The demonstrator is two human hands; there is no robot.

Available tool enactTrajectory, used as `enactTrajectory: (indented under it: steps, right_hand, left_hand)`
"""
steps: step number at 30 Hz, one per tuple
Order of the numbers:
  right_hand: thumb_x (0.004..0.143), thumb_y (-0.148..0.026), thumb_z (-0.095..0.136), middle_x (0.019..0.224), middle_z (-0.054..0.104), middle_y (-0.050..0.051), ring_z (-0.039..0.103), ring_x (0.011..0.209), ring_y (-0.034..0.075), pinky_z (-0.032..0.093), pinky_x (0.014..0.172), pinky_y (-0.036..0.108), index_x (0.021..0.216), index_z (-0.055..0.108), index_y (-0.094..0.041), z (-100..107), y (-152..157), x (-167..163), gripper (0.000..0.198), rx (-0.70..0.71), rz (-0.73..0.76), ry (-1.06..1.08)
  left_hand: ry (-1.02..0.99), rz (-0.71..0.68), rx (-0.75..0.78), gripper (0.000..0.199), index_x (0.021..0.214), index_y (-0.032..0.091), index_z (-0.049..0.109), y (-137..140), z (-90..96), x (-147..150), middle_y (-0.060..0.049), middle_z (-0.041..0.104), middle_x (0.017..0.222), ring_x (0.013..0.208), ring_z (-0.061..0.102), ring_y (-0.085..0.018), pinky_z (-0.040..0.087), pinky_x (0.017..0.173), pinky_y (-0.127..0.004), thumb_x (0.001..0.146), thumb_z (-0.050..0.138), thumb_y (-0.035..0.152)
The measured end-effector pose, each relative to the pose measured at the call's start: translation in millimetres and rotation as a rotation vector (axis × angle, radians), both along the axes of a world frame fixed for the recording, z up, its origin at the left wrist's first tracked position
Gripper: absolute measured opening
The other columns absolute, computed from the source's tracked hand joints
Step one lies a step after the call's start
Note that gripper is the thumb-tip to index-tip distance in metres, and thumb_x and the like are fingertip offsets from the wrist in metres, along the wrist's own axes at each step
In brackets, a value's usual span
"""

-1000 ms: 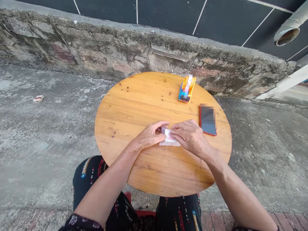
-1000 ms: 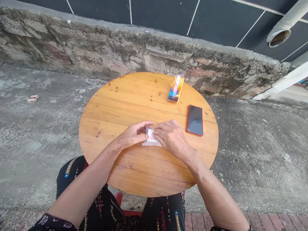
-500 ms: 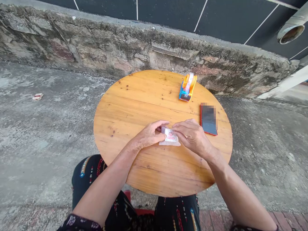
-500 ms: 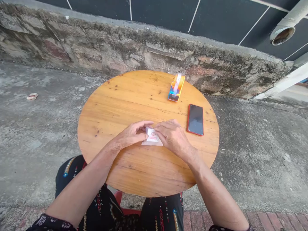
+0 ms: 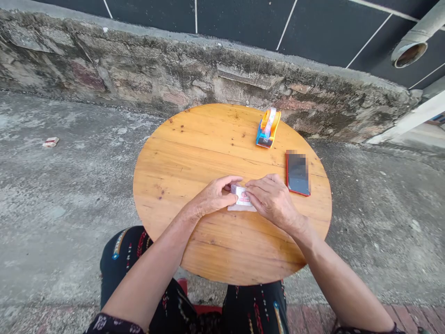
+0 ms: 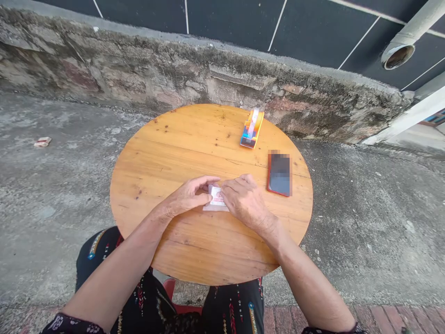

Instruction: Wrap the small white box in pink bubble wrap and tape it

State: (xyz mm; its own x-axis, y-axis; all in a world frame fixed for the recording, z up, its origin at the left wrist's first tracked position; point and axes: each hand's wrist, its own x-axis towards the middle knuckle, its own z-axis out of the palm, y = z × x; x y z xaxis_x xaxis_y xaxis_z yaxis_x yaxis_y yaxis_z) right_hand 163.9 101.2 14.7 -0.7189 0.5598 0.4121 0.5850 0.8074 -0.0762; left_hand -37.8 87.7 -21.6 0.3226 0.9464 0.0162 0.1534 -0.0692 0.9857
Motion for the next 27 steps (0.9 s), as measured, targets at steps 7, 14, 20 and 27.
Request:
enactTrajectory:
  steps: [7, 14, 20, 27]
  right_hand:
    - [0.093, -0.020, 0.049, 0.098, 0.072, 0.006, 0.065, 0.086, 0.020, 0.041, 0.080, 0.037, 0.089, 0.068, -0.020, -7.8, 5.6, 3.1, 0.020, -0.022, -0.023, 0.102]
    - [0.094, -0.026, 0.053, 0.106, 0.071, 0.006, 0.064, 0.090, 0.021, 0.039, 0.079, 0.037, 0.101, 0.068, -0.021, 1.0, -2.3, 9.5, 0.017, -0.019, 0.037, 0.057]
    - [0.096, -0.015, 0.044, 0.100, 0.072, 0.004, 0.062, 0.086, 0.019, 0.036, 0.077, 0.037, 0.091, 0.068, -0.019, 6.1, -4.7, -1.2, 0.024, 0.023, 0.046, -0.094]
    - [0.094, -0.015, 0.046, 0.092, 0.070, 0.007, 0.059, 0.080, 0.020, 0.035, 0.073, 0.036, 0.089, 0.064, -0.014, -3.2, 1.8, -4.9, 0.019, 0.121, 0.010, -0.099]
  left_hand:
    - [-0.023, 0.007, -0.016, 0.055, 0.124, 0.017, 0.059, -0.7, 2.3, 0.3, -0.007, 0.068, 0.110, 0.101, 0.062, -0.023, 0.049, 0.088, -0.034, 0.069, 0.059, 0.015]
    - [-0.022, -0.017, -0.007, 0.054, 0.125, 0.016, 0.058, -0.5, 2.4, -0.3, -0.007, 0.067, 0.109, 0.101, 0.062, -0.022, 0.048, 0.089, -0.033, 0.071, 0.058, 0.015]
    - [-0.025, -0.018, -0.029, 0.055, 0.126, 0.016, 0.057, -0.4, 1.8, 1.2, -0.007, 0.068, 0.108, 0.101, 0.062, -0.022, 0.049, 0.088, -0.032, 0.071, 0.057, 0.014]
    - [-0.016, -0.015, -0.019, 0.055, 0.125, 0.016, 0.058, 0.1, 0.8, 0.5, -0.006, 0.068, 0.107, 0.100, 0.062, -0.021, 0.049, 0.088, -0.032, 0.070, 0.056, 0.013]
